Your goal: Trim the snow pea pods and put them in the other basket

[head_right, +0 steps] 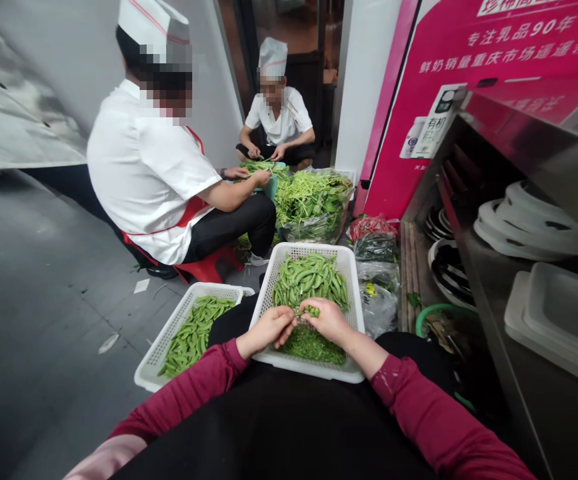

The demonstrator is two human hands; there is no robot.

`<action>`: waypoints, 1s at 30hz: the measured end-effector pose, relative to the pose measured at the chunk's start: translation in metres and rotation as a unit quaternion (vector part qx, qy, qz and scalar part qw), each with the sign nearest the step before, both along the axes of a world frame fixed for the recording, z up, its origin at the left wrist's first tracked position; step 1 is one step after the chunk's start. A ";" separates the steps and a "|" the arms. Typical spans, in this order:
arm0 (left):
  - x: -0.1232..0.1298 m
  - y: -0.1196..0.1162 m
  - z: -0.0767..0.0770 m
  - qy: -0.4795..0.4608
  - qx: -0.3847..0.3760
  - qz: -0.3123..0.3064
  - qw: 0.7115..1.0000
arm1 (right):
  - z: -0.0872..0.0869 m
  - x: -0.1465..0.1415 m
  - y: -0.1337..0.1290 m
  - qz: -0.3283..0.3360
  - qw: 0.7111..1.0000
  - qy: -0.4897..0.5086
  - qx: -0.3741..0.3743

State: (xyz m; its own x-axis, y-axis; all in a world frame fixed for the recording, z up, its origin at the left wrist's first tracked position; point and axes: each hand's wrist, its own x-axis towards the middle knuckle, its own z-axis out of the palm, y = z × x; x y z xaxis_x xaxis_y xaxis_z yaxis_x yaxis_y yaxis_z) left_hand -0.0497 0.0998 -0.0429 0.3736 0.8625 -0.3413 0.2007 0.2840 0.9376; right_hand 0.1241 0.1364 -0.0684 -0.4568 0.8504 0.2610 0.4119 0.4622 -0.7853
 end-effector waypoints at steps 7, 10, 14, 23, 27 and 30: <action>0.002 -0.002 0.005 0.021 0.030 0.000 0.999 | 0.006 -0.003 -0.011 -0.018 1.000 0.006 -0.007; 0.003 -0.002 0.002 0.079 0.085 0.011 0.993 | 0.012 -0.008 -0.017 -0.039 0.997 0.052 -0.048; 0.000 -0.001 -0.018 0.222 0.115 -0.021 0.968 | 0.020 -0.007 -0.022 -0.111 0.972 0.158 -0.137; -0.008 -0.003 -0.018 0.261 0.195 -0.068 0.943 | 0.010 0.004 -0.023 -0.150 0.885 0.350 -0.268; 0.002 -0.006 0.003 0.205 0.196 -0.127 0.950 | 0.009 0.006 -0.025 -0.158 0.924 0.260 -0.231; 0.003 -0.009 0.007 0.307 0.240 -0.126 0.912 | 0.017 0.014 -0.023 -0.161 0.983 0.070 -0.051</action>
State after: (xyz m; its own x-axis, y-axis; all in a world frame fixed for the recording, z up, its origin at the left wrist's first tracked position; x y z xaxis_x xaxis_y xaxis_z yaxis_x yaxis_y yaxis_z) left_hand -0.0471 0.0911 -0.0361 0.4470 0.8803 -0.1587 0.7320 -0.2580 0.6306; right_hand 0.1385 0.1133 -0.0511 -0.1256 0.9699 0.2084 0.4086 0.2420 -0.8801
